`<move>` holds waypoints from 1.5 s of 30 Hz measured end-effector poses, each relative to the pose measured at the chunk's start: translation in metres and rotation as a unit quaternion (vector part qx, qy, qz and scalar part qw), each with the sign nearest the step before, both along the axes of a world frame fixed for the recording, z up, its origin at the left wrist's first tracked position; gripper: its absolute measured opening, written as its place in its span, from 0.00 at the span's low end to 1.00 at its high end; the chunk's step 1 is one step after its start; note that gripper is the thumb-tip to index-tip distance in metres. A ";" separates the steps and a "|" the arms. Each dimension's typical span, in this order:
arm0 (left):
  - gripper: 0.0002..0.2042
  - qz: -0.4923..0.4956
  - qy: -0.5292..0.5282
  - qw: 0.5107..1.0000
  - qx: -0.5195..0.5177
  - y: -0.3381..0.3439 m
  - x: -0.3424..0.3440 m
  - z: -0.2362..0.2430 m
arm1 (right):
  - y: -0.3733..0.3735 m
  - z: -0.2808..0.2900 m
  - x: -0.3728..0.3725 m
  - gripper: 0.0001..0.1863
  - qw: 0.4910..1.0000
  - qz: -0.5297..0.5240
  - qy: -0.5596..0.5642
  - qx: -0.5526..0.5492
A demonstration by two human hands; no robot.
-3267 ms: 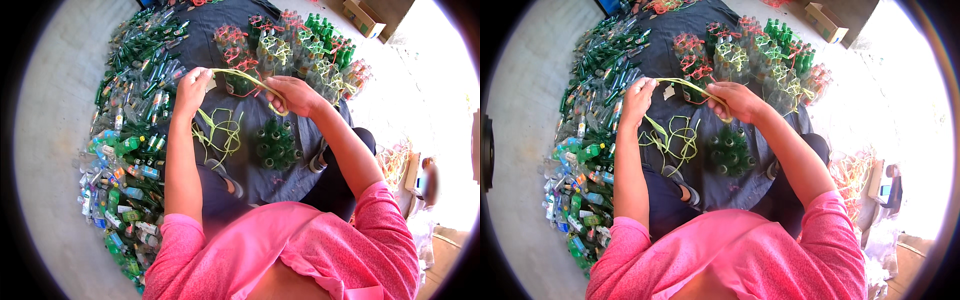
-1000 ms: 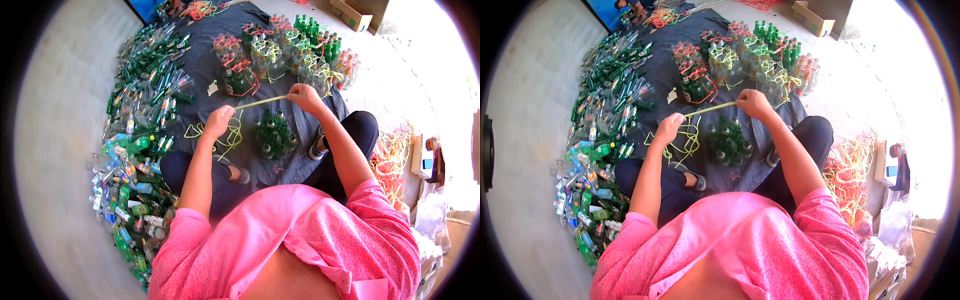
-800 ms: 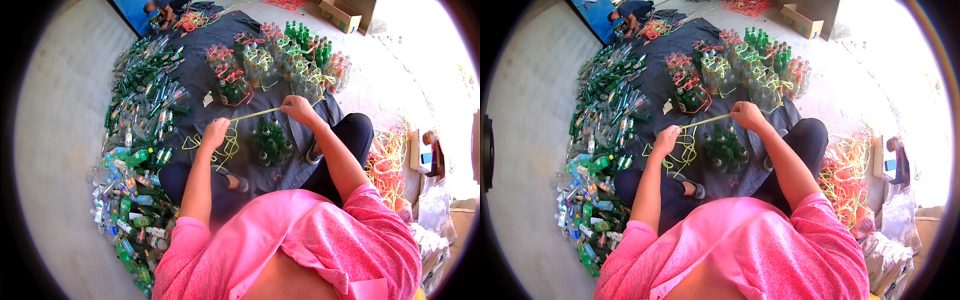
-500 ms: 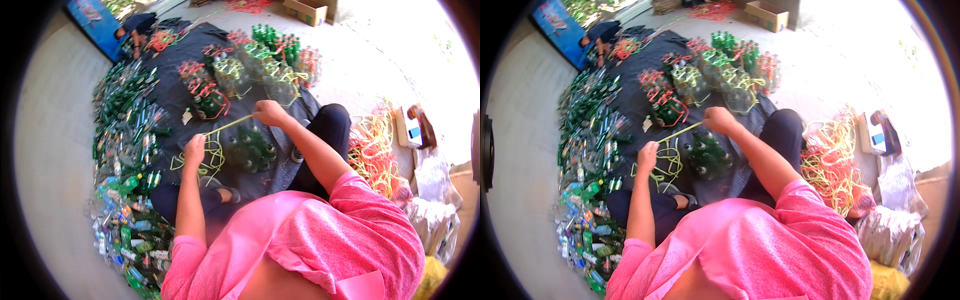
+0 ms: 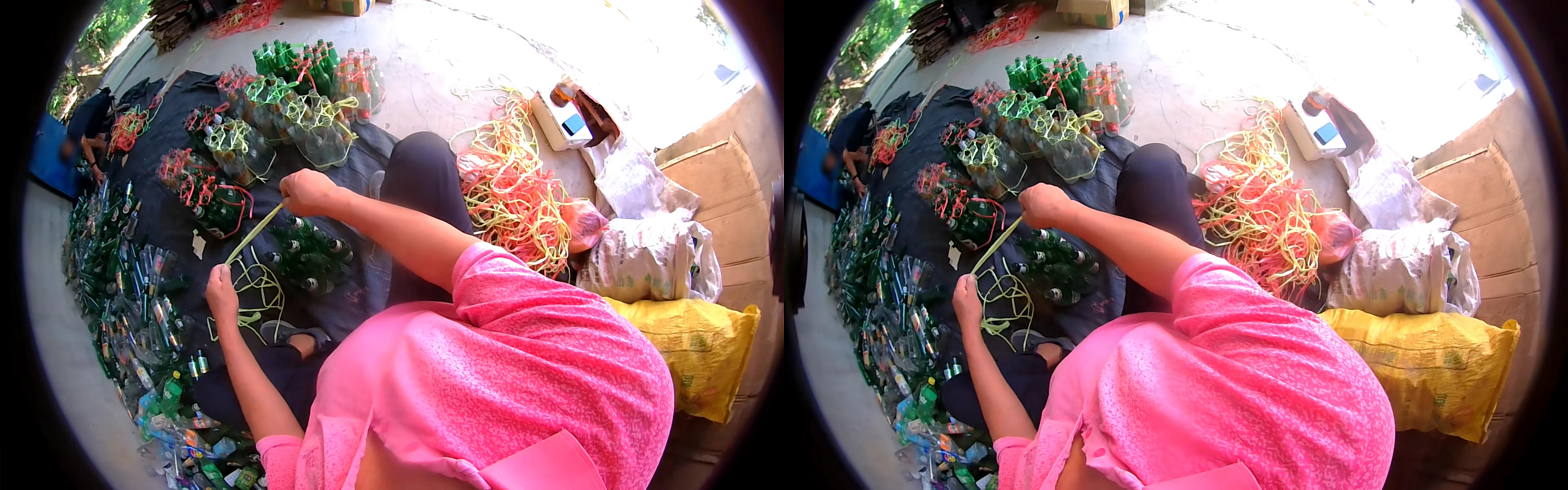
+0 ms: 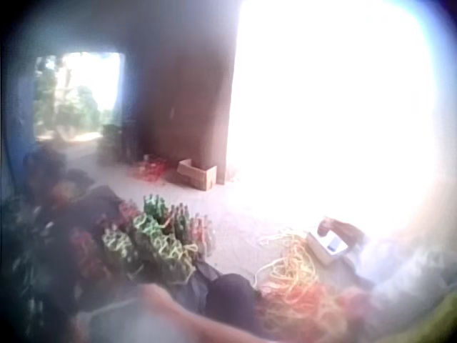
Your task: The person sorts empty glass bottles on a tarp and ties several bottles together using yellow plastic ribbon.
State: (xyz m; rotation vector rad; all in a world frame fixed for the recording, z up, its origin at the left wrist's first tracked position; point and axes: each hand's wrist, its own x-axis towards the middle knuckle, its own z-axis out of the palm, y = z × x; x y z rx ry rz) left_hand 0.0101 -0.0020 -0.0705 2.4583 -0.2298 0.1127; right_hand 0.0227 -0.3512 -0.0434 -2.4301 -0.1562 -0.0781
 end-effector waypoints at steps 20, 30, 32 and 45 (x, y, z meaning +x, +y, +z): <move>0.16 0.006 -0.032 0.999 -0.016 -0.010 -0.005 0.014 | 0.001 0.005 0.003 0.16 0.999 0.032 0.005 0.039; 0.15 0.029 -0.007 1.000 0.010 -0.003 -0.004 0.003 | 0.009 -0.003 0.009 0.16 0.998 0.041 0.011 0.044; 0.15 0.033 -0.003 0.999 0.009 -0.008 -0.003 0.006 | 0.006 -0.005 0.009 0.16 0.998 0.037 0.014 0.040; 0.16 0.018 -0.014 1.000 -0.012 -0.009 -0.013 0.015 | 0.008 0.006 0.001 0.16 0.997 0.045 0.034 0.046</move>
